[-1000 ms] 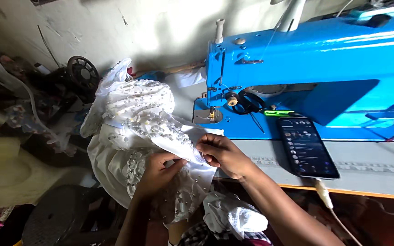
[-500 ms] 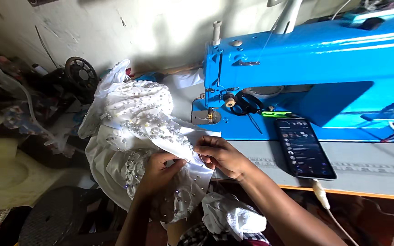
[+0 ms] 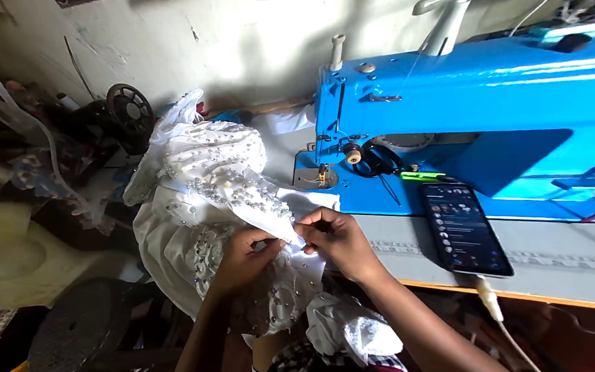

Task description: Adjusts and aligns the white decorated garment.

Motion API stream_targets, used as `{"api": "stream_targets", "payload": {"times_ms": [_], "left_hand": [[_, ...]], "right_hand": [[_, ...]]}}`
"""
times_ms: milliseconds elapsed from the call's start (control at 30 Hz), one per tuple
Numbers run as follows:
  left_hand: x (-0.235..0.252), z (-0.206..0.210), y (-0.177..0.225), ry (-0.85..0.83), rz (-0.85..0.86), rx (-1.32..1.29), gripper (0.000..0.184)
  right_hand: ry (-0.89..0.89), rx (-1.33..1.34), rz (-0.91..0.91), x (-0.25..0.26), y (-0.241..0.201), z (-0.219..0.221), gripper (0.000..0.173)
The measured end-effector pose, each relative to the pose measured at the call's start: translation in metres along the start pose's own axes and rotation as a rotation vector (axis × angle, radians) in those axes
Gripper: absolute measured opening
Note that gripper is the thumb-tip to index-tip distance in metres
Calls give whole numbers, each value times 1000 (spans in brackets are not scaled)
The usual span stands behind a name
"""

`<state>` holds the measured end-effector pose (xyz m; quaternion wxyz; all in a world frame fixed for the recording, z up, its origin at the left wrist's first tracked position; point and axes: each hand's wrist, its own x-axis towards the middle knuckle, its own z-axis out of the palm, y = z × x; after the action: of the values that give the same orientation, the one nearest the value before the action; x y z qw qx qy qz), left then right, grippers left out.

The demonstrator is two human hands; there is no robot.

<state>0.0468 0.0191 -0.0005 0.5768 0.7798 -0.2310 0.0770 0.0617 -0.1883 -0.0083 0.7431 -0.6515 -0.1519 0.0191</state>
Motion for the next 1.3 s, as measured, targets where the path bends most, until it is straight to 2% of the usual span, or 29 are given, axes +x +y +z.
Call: {"api": "stream_targets", "payload": {"times_ms": [233,367,467,800,933,1033,1100,1167,1233,1300], "left_hand": [[2,1,4,-2,-15,-7,7],[2,0,6,-28,-27,-13,6],[1,-4,12,-40,-64,-20,7],[4,-12,10,-53,-142,-81,19],[-2,-15,15,-83,-170,-162,24],[-6,-12,27,-68,-248,-163,28],[-11,-14,27,-40,-283,-208,25],[-15,-13,22,49,-322,-205,18],[-10,-6,25,119,-319,-185,14],[-1,3,28,139,-287,-107,17]], "right_hand": [[-53,-225,-445,-7,22,-4,20],[-15,-610,-770,-7,22,-13,21],[-43,-831,-961,-9,13,-10,13],[-84,-988,-1078,3,2,2,14],[-77,-835,-1128,-16,0,24,14],[-64,-643,-1127,-45,-8,49,14],[70,-615,-1042,-46,-10,45,15],[98,-565,-774,-41,-12,25,18],[34,-413,-460,-40,-15,7,17],[-46,-276,-222,-44,-19,-1,19]]}}
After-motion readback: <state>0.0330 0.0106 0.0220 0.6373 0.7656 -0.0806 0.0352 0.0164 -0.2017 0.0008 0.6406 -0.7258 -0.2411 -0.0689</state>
